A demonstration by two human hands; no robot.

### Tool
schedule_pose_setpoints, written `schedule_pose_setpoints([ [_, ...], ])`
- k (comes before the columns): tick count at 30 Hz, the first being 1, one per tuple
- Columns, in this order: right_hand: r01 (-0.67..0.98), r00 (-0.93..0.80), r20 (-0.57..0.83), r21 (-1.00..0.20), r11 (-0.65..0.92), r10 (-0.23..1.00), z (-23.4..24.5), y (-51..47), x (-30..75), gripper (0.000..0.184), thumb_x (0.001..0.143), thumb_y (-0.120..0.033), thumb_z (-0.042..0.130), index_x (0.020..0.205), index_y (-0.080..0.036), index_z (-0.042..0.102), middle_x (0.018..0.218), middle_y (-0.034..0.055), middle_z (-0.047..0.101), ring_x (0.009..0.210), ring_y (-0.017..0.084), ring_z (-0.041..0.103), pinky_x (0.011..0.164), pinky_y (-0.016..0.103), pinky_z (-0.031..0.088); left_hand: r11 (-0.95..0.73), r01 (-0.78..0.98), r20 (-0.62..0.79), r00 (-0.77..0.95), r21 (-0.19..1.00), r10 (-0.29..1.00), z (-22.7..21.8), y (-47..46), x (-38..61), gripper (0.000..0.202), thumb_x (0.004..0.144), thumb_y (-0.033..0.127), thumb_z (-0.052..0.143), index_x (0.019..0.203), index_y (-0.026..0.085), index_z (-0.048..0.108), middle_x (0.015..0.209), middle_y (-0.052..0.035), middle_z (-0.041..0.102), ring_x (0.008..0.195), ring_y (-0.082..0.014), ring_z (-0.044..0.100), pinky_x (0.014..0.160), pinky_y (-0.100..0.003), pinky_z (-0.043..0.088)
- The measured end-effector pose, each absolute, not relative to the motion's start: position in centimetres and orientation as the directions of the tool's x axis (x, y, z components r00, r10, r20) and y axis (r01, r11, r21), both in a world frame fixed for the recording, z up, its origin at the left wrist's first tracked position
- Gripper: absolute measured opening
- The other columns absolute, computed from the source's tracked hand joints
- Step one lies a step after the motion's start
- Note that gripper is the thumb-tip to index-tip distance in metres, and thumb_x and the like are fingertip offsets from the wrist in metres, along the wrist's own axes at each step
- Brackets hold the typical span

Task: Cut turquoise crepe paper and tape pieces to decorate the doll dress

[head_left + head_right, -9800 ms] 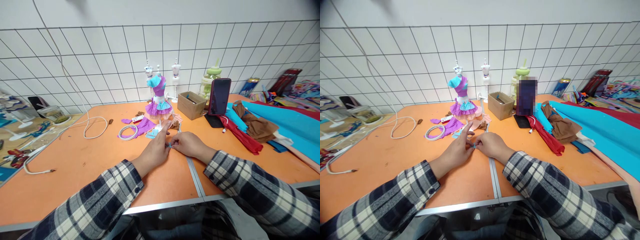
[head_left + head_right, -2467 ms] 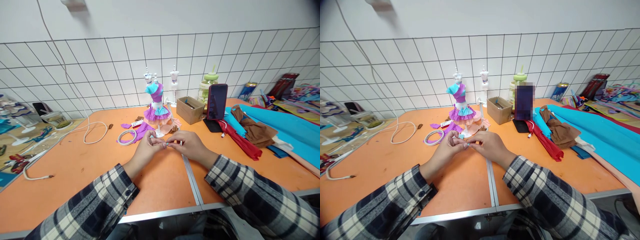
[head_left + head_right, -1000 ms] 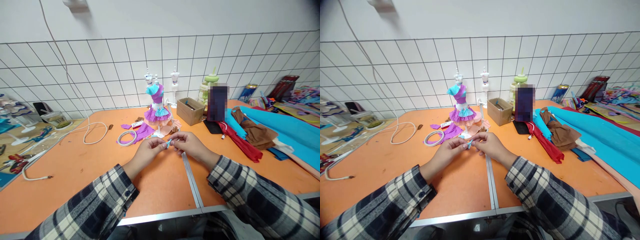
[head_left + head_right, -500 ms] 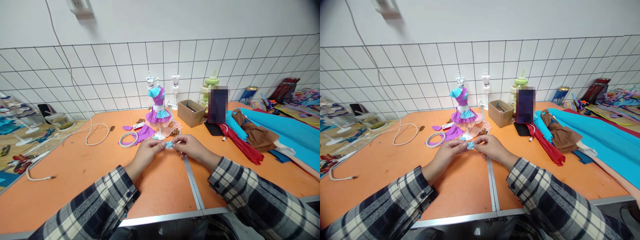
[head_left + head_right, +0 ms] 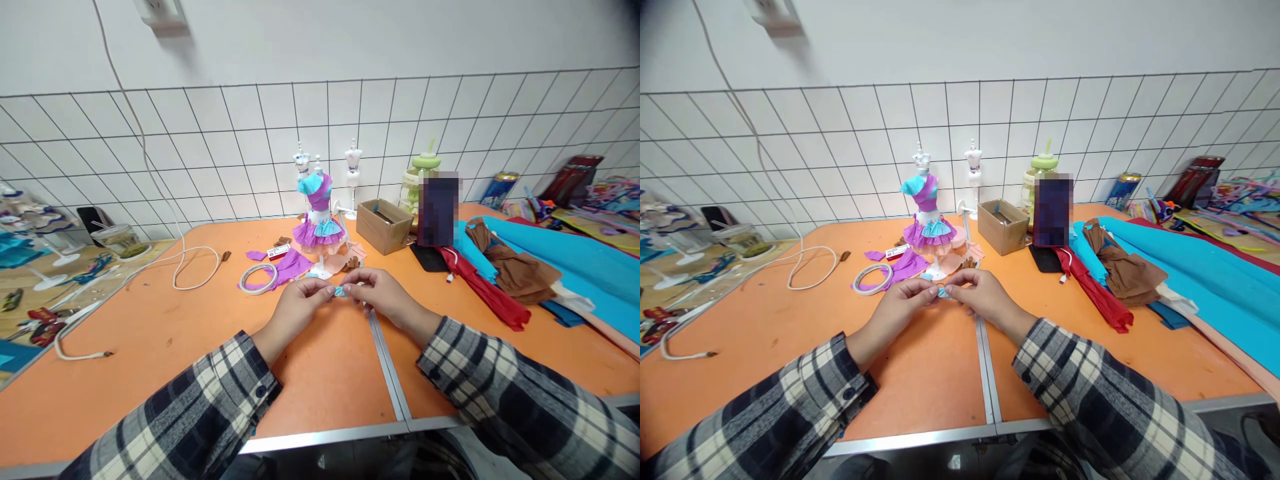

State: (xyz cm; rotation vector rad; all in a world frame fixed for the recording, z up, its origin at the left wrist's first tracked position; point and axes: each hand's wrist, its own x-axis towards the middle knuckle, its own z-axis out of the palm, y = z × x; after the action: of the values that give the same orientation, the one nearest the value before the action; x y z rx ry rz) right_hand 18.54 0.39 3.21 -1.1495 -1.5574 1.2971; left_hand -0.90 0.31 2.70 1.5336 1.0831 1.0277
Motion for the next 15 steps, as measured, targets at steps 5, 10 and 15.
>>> schedule_pose_setpoints([
  [5, 0.289, -0.221, 0.129, -0.938, 0.191, 0.967, 3.24, 0.35, 18.47, 0.031, 0.081, -0.038, 0.062, 0.103, -0.017, 0.069, 0.088, 0.0051, 0.068, 0.060, 0.011, 0.057, 0.049, 0.023, 0.045, -0.157, 0.128, 0.120, 0.256, 0.979, 0.959, 2.91, 0.13, -0.67, 0.025, 0.078, 0.040, 0.070, 0.077, 0.015, 0.068, 0.073, -0.0019, 0.064, 0.072, -0.0159, 0.059, 0.072, -0.029, 0.045],
  [10, 0.448, -0.216, 0.280, -0.823, 0.350, 0.935, 3.12, 0.21, 18.48, 0.026, 0.078, -0.035, 0.068, 0.098, -0.020, 0.072, 0.095, 0.0039, 0.072, 0.061, 0.011, 0.057, 0.060, 0.025, 0.046, -0.176, 0.161, 0.130, 0.262, 0.971, 0.956, 2.84, 0.16, -0.59, 0.025, 0.079, 0.039, 0.068, 0.079, 0.015, 0.068, 0.077, -0.0035, 0.065, 0.074, -0.0169, 0.058, 0.074, -0.031, 0.045],
  [15, 0.483, -0.216, 0.260, -0.809, 0.335, 0.941, 3.24, 0.24, 18.51, 0.017, 0.079, -0.030, 0.065, 0.088, -0.019, 0.074, 0.080, 0.0022, 0.072, 0.060, 0.012, 0.056, 0.059, 0.025, 0.042, -0.196, 0.205, 0.142, 0.251, 0.959, 0.957, 2.94, 0.14, -0.61, 0.025, 0.079, 0.040, 0.069, 0.078, 0.015, 0.068, 0.077, -0.0035, 0.065, 0.075, -0.0172, 0.058, 0.074, -0.031, 0.044],
])
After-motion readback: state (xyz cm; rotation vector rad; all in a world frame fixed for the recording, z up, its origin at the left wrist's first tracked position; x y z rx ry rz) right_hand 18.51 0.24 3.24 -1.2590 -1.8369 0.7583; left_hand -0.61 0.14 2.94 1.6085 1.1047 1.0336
